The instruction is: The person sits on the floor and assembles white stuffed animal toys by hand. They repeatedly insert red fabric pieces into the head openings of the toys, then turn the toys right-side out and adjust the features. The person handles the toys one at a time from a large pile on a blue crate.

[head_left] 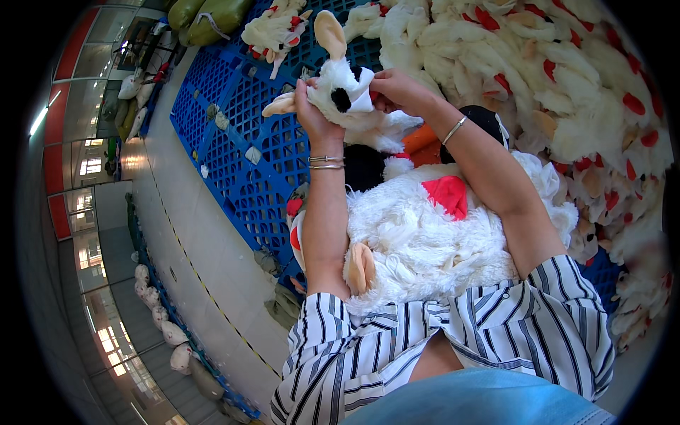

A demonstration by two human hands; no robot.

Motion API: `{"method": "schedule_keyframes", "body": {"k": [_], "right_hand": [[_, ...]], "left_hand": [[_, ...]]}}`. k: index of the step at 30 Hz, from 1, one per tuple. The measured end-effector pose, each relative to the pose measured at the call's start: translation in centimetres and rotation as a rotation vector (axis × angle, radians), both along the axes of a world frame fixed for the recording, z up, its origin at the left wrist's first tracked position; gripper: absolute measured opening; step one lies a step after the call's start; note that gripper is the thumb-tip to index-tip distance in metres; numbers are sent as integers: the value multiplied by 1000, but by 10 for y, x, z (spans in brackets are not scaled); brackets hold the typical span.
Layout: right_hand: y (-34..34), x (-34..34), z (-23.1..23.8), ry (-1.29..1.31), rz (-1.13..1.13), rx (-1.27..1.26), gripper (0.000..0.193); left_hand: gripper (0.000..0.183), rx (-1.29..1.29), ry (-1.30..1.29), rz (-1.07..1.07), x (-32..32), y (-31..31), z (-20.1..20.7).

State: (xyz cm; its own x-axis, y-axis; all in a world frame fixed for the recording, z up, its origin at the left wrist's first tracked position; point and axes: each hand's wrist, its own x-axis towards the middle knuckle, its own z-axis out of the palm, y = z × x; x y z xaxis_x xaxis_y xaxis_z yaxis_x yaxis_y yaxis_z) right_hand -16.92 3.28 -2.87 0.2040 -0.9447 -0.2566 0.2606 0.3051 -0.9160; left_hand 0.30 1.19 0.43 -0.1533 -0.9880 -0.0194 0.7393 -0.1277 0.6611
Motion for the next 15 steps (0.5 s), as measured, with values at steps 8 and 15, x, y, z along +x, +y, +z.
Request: {"method": "schedule_keyframes", "body": {"k": [8,15], "right_hand": [[23,-6,59,-123,-290,-306,29],[-14,-67,29,-365,-406,-399,36]], "left_hand": [[32,-303,-677,196,28,-22,-27],[40,99,-383,46,28,-36,-40]]}}
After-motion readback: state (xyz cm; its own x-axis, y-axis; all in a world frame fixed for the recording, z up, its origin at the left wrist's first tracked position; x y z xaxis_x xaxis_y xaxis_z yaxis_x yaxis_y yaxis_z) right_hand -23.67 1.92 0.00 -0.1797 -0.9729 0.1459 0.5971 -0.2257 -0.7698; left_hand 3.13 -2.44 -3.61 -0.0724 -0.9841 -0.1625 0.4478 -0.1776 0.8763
